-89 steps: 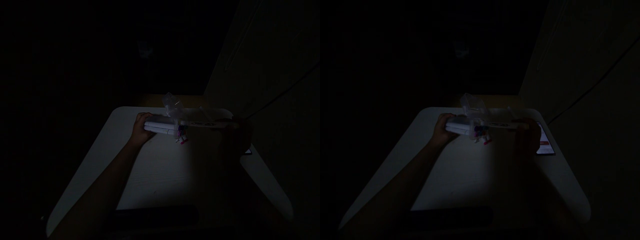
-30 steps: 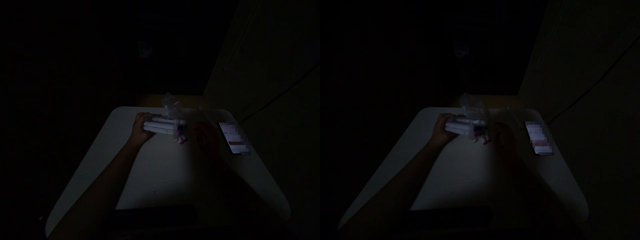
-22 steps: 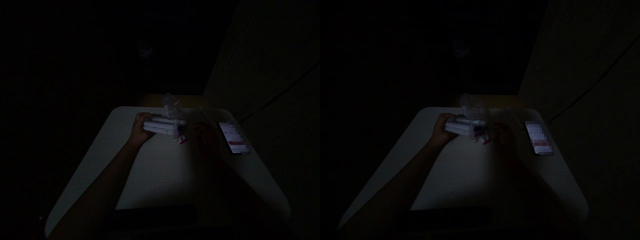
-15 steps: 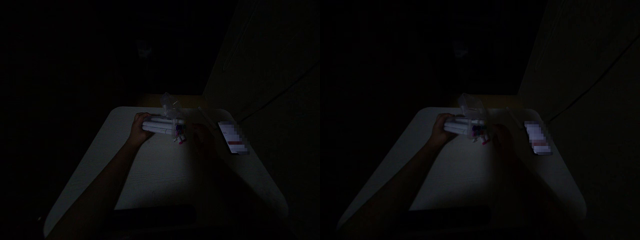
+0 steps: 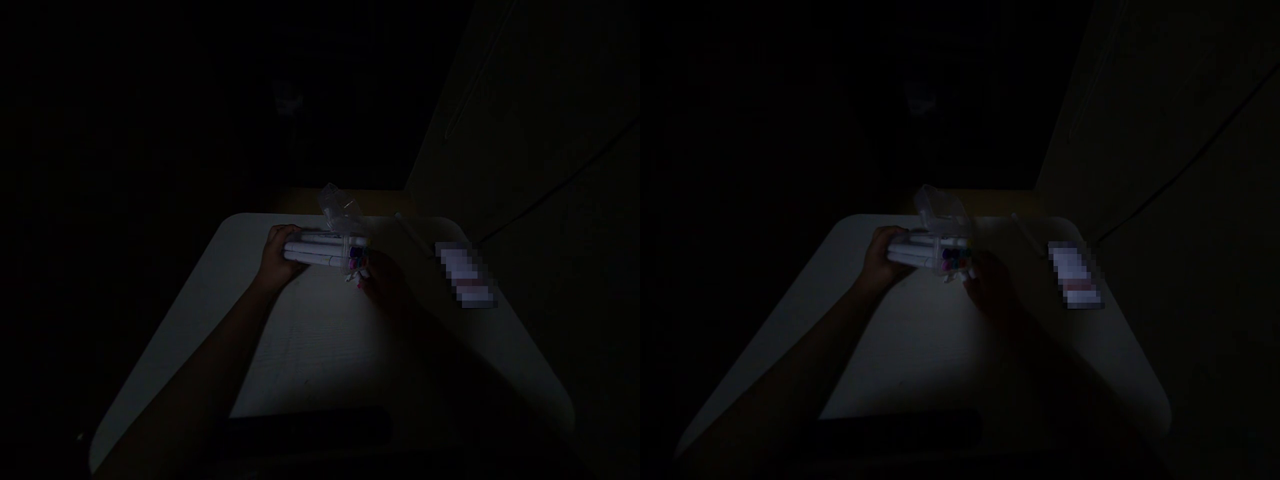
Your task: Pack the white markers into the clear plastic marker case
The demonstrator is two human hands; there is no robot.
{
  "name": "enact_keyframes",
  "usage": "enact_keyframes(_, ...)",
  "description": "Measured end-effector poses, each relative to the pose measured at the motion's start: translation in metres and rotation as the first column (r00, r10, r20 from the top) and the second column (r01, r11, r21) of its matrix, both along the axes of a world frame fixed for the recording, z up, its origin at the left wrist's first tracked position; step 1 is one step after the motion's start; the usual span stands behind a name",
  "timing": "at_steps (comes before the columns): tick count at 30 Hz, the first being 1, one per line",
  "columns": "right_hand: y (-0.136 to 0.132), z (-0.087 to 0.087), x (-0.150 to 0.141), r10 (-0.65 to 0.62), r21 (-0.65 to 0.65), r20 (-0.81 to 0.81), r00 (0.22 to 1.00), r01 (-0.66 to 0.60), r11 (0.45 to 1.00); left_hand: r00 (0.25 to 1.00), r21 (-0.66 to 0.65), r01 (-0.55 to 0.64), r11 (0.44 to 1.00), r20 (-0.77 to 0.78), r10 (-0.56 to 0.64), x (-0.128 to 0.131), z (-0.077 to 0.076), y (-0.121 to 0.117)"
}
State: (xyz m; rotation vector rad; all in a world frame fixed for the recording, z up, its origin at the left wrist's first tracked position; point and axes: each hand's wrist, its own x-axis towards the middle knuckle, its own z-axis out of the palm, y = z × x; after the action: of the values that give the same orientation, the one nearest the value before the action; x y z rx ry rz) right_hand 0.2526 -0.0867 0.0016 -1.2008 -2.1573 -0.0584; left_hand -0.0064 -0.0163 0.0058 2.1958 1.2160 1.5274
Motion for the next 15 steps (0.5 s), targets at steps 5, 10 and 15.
enact_keyframes(5, -0.004, 0.003, -0.005, 0.047, -0.064, 0.061, 0.997, -0.043, 0.997, 1.000, 0.010, -0.005, 1.000, 0.003, 0.005, 0.001, 0.000, 0.000)
enact_keyframes(10, -0.010, -0.002, -0.009, 0.011, -0.077, 0.103, 0.995, -0.003, 0.997, 1.000, 0.045, -0.006, 0.999, 0.003, 0.006, 0.001, -0.001, 0.001)
enact_keyframes(15, -0.012, -0.005, -0.008, 0.040, -0.148, 0.159, 0.986, -0.016, 0.989, 1.000, 0.046, -0.005, 0.999, 0.013, 0.004, 0.001, -0.001, 0.002)
